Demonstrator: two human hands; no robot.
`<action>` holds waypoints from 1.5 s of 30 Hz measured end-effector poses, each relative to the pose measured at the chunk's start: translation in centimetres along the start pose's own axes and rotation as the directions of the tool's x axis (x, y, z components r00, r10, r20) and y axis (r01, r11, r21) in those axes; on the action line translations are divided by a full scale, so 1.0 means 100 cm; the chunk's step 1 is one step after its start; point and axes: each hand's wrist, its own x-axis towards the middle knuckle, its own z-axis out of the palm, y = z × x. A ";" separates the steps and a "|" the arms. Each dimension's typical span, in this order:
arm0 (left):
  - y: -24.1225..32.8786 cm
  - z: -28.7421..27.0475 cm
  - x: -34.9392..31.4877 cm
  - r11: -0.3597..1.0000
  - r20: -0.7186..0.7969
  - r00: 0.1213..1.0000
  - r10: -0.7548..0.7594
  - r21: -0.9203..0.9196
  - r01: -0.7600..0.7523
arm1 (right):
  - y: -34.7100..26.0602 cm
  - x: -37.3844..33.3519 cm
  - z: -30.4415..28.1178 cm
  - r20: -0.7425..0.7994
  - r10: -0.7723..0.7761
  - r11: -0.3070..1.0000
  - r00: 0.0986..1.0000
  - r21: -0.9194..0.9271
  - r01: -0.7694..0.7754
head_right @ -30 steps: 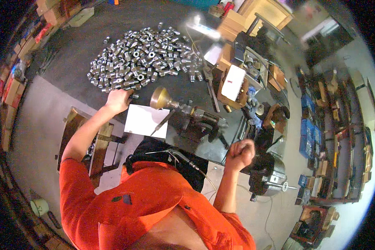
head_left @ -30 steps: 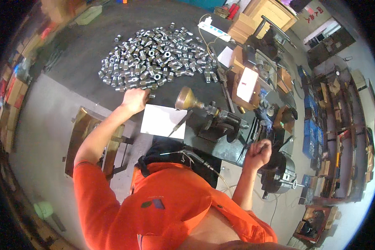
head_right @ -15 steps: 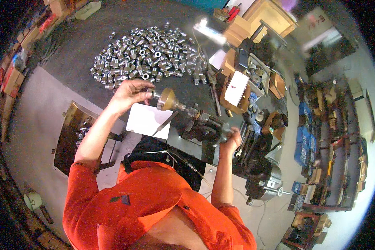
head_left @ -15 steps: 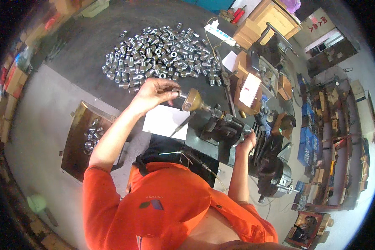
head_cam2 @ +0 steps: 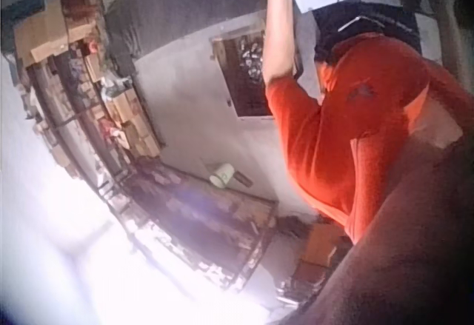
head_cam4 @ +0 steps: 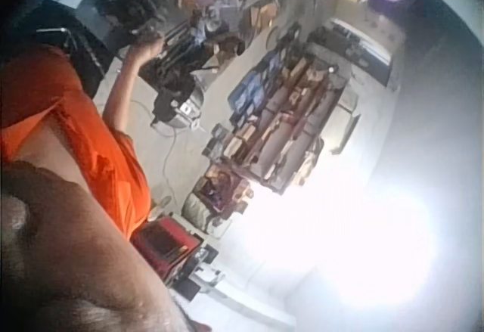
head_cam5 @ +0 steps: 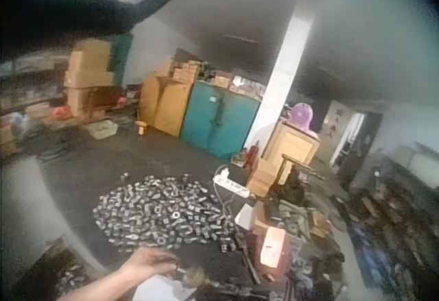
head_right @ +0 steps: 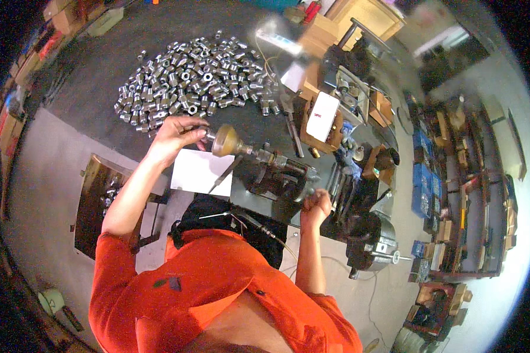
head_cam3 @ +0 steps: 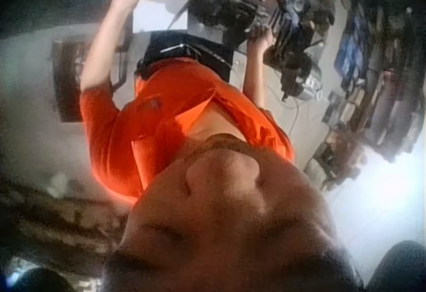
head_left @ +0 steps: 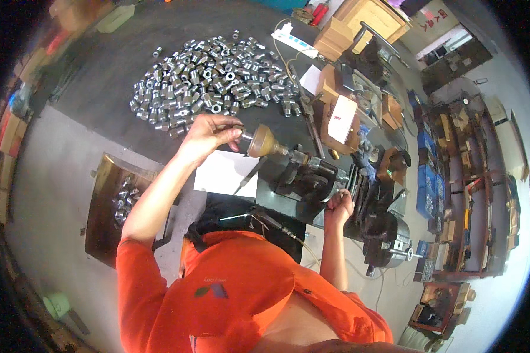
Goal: The person repeatedly picks small cylindrical metal parts from a pile, presses them against a rotating grinding wheel, and places them into a wooden bin. The process is repeated continuously throughout the clip.
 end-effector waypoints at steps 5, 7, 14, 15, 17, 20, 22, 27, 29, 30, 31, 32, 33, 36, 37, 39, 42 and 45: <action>-0.002 -0.001 -0.001 1.000 -0.015 1.000 -0.007 0.008 0.007 | -0.019 -0.027 -0.007 0.149 -0.079 0.997 0.986 0.011 0.079; -0.004 -0.001 -0.001 0.999 -0.004 1.000 -0.022 -0.038 0.022 | -0.029 -0.034 -0.004 0.186 -0.101 0.994 0.977 -0.010 0.105; 0.004 0.005 0.002 0.992 -0.035 0.999 0.037 -0.121 -0.041 | -0.043 -0.034 -0.003 0.263 -0.114 0.993 0.958 0.021 0.112; 0.001 0.004 0.003 0.994 -0.035 0.999 0.028 -0.105 -0.032 | -0.043 -0.035 -0.003 0.260 -0.103 0.994 0.960 -0.007 0.108; -0.003 0.004 0.003 0.998 -0.050 0.999 0.009 -0.068 -0.013 | -0.039 -0.035 -0.003 0.219 -0.106 0.994 0.970 0.049 0.098; -0.003 0.002 0.003 0.998 -0.012 1.000 -0.017 -0.067 0.016 | -0.035 -0.032 -0.009 0.218 -0.103 0.994 0.970 0.046 0.095; 0.000 0.001 0.002 0.995 0.009 0.999 -0.042 -0.086 0.042 | -0.034 -0.030 -0.009 0.263 -0.103 0.995 0.959 0.017 0.102; 0.003 0.000 0.000 0.995 0.013 0.998 -0.058 -0.079 0.058 | -0.043 -0.034 0.003 0.252 -0.022 0.998 0.968 -0.049 0.036; 0.005 0.003 0.000 0.997 0.015 0.999 -0.036 -0.069 0.037 | -0.050 -0.035 0.006 0.276 -0.004 0.997 0.961 -0.072 0.025; 0.007 0.000 0.001 0.996 0.054 0.996 -0.066 -0.059 0.069 | -0.051 -0.032 0.004 0.276 -0.005 1.000 0.961 -0.019 0.011; 0.005 0.000 0.002 0.997 0.066 0.997 -0.045 -0.062 0.049 | -0.054 -0.030 0.003 0.298 -0.001 1.000 0.955 -0.024 0.008; 0.004 0.000 0.002 0.998 0.077 0.997 -0.023 -0.065 0.028 | -0.057 -0.029 0.004 0.320 0.004 1.000 0.947 -0.028 0.006; 0.009 0.001 0.003 0.999 0.099 0.994 -0.035 -0.035 0.039 | -0.062 -0.030 0.010 0.312 -0.020 0.999 0.950 -0.035 0.033; 0.004 0.000 0.001 0.992 0.064 0.995 -0.080 -0.088 0.086 | -0.072 -0.024 0.023 0.343 -0.056 0.998 0.938 -0.018 0.066; 0.003 -0.001 0.000 0.995 0.053 0.997 -0.060 -0.079 0.064 | -0.077 -0.019 0.030 0.358 -0.032 0.999 0.933 -0.029 0.045; 0.005 0.000 -0.001 0.995 0.053 0.997 -0.053 -0.085 0.058 | -0.080 -0.002 0.038 0.341 -0.062 0.998 0.938 0.008 0.063; 0.003 0.000 -0.002 0.996 0.049 0.998 -0.032 -0.077 0.036 | -0.078 0.036 0.051 0.420 -0.080 0.996 0.904 0.067 0.057; 0.001 0.002 -0.001 0.999 0.056 0.998 -0.011 -0.051 0.014 | -0.059 0.069 0.063 0.242 -0.061 0.998 0.968 0.010 0.061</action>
